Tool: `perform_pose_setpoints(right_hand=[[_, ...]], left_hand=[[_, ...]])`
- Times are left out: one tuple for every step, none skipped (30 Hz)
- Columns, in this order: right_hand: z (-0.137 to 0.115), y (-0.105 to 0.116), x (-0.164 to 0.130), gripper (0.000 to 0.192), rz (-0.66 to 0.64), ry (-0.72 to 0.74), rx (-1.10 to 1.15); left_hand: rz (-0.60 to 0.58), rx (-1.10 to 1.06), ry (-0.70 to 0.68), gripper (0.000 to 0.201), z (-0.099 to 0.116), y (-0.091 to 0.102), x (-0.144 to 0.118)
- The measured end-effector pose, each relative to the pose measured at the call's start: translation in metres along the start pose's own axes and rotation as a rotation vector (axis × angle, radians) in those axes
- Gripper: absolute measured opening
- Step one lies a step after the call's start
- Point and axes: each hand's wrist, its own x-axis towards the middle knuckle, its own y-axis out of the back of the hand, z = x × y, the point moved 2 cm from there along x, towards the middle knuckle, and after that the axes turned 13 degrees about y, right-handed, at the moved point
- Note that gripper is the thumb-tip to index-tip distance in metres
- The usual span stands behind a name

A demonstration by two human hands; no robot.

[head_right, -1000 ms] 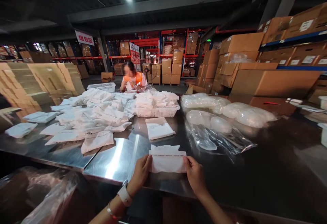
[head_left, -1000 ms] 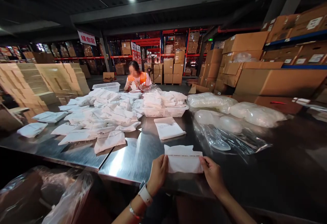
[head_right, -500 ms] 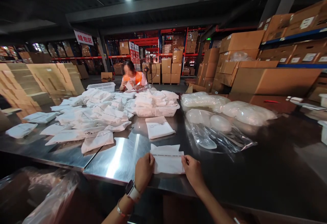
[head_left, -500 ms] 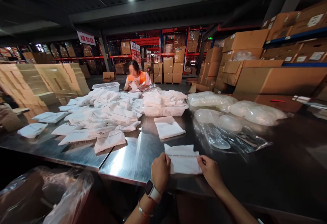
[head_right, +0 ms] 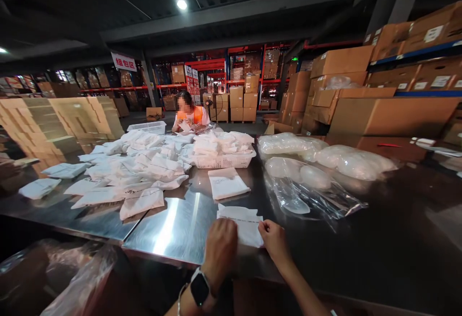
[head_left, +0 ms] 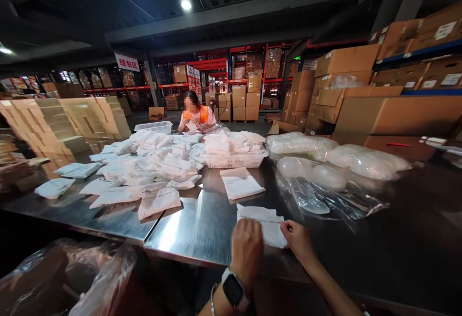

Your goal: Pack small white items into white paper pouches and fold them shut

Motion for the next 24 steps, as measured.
perform_pose_setpoints(right_hand=[[0.001,0.000,-0.001,0.039,-0.006,-0.006,0.007],[0.002,0.001,-0.002,0.039,0.005,-0.010,0.005],[0.002,0.001,-0.004,0.039,0.041,0.003,-0.012],[0.000,0.002,-0.005,0.040,0.095,0.045,-0.043],[-0.002,0.001,-0.006,0.042,0.148,0.119,-0.084],[-0.006,-0.001,-0.007,0.042,0.179,0.222,-0.124],[-0.011,-0.006,-0.007,0.042,0.167,0.338,-0.153],[-0.015,-0.012,-0.007,0.043,0.101,0.446,-0.166],[-0.018,-0.020,-0.007,0.045,-0.007,0.515,-0.166],[-0.019,-0.029,-0.006,0.046,-0.117,0.538,-0.170],[-0.018,-0.037,-0.006,0.047,-0.202,0.523,-0.183],[-0.017,-0.043,-0.005,0.048,-0.255,0.485,-0.207],[-0.015,-0.048,-0.004,0.047,-0.273,0.440,-0.240],[-0.014,-0.052,-0.003,0.047,-0.269,0.403,-0.276],[-0.012,-0.055,-0.002,0.047,-0.257,0.382,-0.309],[-0.011,-0.056,-0.001,0.047,-0.254,0.380,-0.335],[-0.011,-0.057,0.000,0.047,-0.258,0.385,-0.353],[-0.011,-0.057,0.002,0.047,-0.273,0.392,-0.362],[-0.010,-0.057,0.004,0.046,-0.295,0.398,-0.358],[-0.010,-0.057,0.006,0.046,-0.315,0.402,-0.345],[-0.008,-0.056,0.009,0.047,-0.322,0.402,-0.328],[-0.006,-0.056,0.013,0.048,-0.311,0.398,-0.309],[-0.004,-0.056,0.017,0.048,-0.282,0.391,-0.283],[0.000,-0.057,0.021,0.049,-0.241,0.377,-0.247]], left_hand=[[0.015,-0.020,-0.114,0.026,0.009,-0.005,-0.002],[0.012,-0.036,-0.181,0.034,0.016,-0.011,-0.003],[-0.007,-0.046,-0.204,0.044,0.021,-0.017,-0.002],[-0.043,-0.052,-0.190,0.050,0.023,-0.022,-0.001],[-0.089,-0.057,-0.163,0.053,0.023,-0.026,0.001],[-0.138,-0.067,-0.142,0.052,0.022,-0.029,0.004],[-0.183,-0.084,-0.131,0.050,0.019,-0.031,0.005],[-0.222,-0.108,-0.134,0.050,0.017,-0.031,0.007],[-0.251,-0.137,-0.144,0.050,0.014,-0.031,0.008],[-0.275,-0.169,-0.160,0.050,0.011,-0.030,0.010],[-0.294,-0.200,-0.178,0.051,0.008,-0.029,0.011],[-0.311,-0.229,-0.190,0.051,0.005,-0.029,0.012],[-0.328,-0.253,-0.196,0.051,0.001,-0.029,0.013],[-0.345,-0.274,-0.192,0.051,-0.002,-0.029,0.015],[-0.353,-0.293,-0.174,0.050,-0.005,-0.029,0.018],[-0.350,-0.305,-0.148,0.049,-0.008,-0.029,0.022],[-0.333,-0.308,-0.118,0.047,-0.011,-0.029,0.027],[-0.302,-0.306,-0.086,0.046,-0.013,-0.029,0.033],[-0.268,-0.305,-0.055,0.044,-0.015,-0.029,0.039],[-0.244,-0.315,-0.024,0.042,-0.017,-0.029,0.047],[-0.248,-0.363,0.017,0.041,-0.019,-0.030,0.054],[-0.280,-0.444,0.066,0.042,-0.020,-0.032,0.062],[-0.325,-0.545,0.120,0.044,-0.022,-0.034,0.070],[-0.374,-0.647,0.169,0.046,-0.023,-0.037,0.077]])
